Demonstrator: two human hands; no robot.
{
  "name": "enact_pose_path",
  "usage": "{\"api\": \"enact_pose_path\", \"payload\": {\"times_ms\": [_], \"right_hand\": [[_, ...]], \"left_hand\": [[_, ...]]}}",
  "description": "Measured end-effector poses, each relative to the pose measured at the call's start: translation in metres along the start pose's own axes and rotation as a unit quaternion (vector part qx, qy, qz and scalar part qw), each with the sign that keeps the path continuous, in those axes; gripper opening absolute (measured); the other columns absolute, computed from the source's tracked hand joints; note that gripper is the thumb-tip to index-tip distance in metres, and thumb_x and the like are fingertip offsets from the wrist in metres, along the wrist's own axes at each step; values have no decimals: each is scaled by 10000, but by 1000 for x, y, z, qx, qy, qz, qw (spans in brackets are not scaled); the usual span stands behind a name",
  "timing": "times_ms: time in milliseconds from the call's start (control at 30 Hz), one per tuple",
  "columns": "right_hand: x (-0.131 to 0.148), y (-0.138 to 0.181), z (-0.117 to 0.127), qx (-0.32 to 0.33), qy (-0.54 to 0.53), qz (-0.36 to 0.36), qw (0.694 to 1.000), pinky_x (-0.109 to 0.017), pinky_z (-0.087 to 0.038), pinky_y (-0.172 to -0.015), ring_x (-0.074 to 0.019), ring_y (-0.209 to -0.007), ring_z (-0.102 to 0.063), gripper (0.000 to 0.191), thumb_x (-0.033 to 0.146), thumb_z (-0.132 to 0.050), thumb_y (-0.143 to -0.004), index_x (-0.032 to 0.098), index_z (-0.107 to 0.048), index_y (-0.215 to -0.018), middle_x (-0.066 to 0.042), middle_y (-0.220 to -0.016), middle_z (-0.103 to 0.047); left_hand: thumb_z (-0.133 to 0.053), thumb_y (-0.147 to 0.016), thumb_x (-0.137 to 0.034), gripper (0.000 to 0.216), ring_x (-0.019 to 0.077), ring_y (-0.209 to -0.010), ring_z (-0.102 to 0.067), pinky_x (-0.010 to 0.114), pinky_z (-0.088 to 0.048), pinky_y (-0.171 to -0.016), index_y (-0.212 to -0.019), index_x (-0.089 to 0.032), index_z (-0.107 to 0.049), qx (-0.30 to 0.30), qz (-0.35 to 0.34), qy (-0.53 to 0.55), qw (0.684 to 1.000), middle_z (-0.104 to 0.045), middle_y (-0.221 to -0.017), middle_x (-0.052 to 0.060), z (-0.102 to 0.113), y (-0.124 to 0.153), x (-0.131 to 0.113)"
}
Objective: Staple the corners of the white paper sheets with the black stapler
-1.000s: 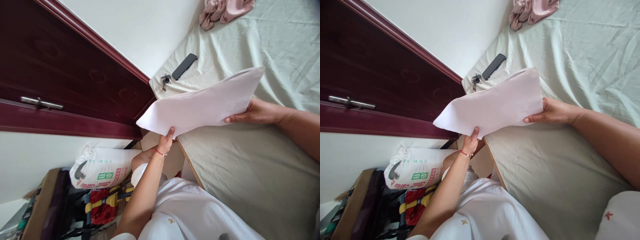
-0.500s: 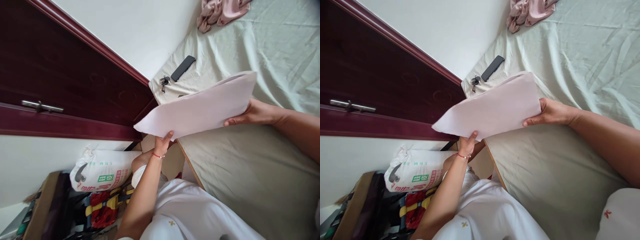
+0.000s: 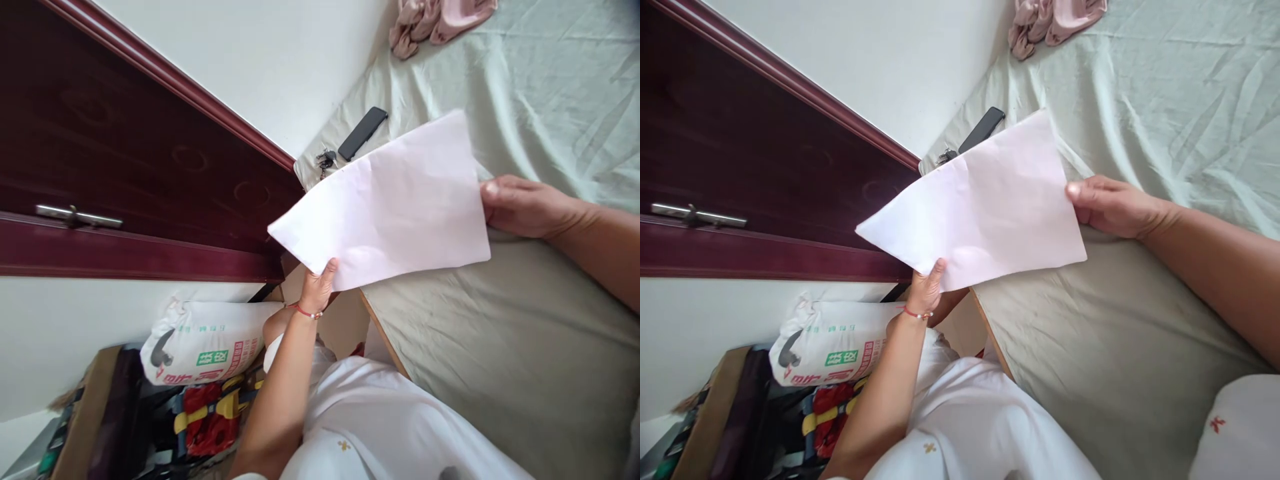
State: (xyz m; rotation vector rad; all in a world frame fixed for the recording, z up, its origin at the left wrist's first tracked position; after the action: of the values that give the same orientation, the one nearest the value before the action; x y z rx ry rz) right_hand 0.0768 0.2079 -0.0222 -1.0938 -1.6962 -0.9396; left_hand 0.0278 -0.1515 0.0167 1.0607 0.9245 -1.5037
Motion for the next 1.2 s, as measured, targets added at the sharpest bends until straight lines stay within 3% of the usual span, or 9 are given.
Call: {"api": "enact_pose_path", "payload": {"times_ms": [100, 200, 400, 633, 767, 900, 1033, 1100, 1200], "right_hand": [[8, 1, 7, -39, -60, 13, 997, -391, -540, -911, -271, -1019, -675, 985, 958, -530, -654, 143, -676, -1188, -147, -1087, -715], [8, -1, 9, -28, -84, -10, 996, -384, -550, -900, -261, -1030, -684, 921, 918, -506, -728, 154, -660, -1217, -150, -1189, -697], [-3, -3, -10, 109, -45, -25, 993, -402, -555, -993, -240, -1095, -686, 787, 781, -614, -798, 125, -639, -1231, -178, -1216, -679], [3, 1, -13, 75, 167, 20, 983, -281, -531, -1021, -180, -1226, -620, 750, 634, -699, -823, 229, -544, -1435, -92, -1388, -605], [3, -1, -14, 80, 252, 13, 964, -246, -543, -864, -181, -1075, -665, 712, 675, -684, -803, 231, -625, -1357, -56, -1235, -682], [-6, -1, -15, 96, 295, -37, 950, -220, -481, -693, -151, -831, -652, 691, 778, -642, -764, 168, -742, -1071, -42, -933, -710], [-11, -1, -14, 78, 272, -74, 956, -238, -460, -647, -155, -753, -637, 735, 827, -649, -713, 176, -752, -1039, -37, -883, -713], [-9, -2, -11, 56, 273, -79, 957, -248, -463, -640, -160, -733, -634, 723, 823, -670, -695, 178, -757, -1008, -40, -870, -714], [-8, -3, -4, 38, 285, -109, 952, -258, -456, -595, -147, -674, -603, 674, 816, -648, -721, 192, -764, -948, -46, -848, -706]], "left_hand": [[-837, -750, -564, 653, 313, -1272, -655, 457, -481, -1161, -1271, -192, -711, 44, 60, -3, 997, -749, -1256, 125, 15, 2, -14], [-871, -716, -531, 626, 342, -1142, -718, 475, -576, -1031, -1218, -179, -746, 164, 129, -31, 977, -776, -1169, 142, 15, 3, -25], [-809, -789, -488, 398, 294, -809, -766, 358, -632, -701, -981, -139, -812, 416, 166, -157, 880, -802, -923, 132, -30, -4, -37], [-874, -705, -491, 349, 237, -575, -716, 288, -566, -507, -762, -153, -814, 521, 173, -213, 808, -776, -729, 93, -81, -23, -54], [-884, -689, -497, 344, 225, -591, -720, 270, -562, -501, -780, -171, -823, 557, 201, -202, 780, -791, -773, 83, -89, -23, -61], [-867, -708, -517, 341, 224, -639, -726, 271, -563, -524, -799, -191, -820, 548, 204, -193, 788, -795, -802, 71, -88, -29, -63], [-833, -713, -608, 464, 227, -644, -714, 291, -555, -553, -831, -161, -812, 473, 196, -160, 844, -789, -804, 92, -83, -37, -54], [-789, -720, -687, 550, 206, -622, -693, 285, -542, -568, -792, -142, -789, 399, 187, -116, 890, -770, -752, 92, -75, -42, -47], [-706, -772, -742, 607, 135, -518, -598, 246, -466, -516, -766, -136, -739, 215, 140, -54, 965, -704, -634, 68, -51, -58, -37]]}}
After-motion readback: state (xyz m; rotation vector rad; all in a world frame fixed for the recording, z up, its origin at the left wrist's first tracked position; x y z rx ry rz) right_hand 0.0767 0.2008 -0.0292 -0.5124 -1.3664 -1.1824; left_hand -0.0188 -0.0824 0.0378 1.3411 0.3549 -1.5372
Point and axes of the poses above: each hand's wrist, its own y-axis away from the middle knuckle, its own z-axis out of the back of the hand, x = y × z, the point moved 7 cm from there along -y, towards the middle knuckle
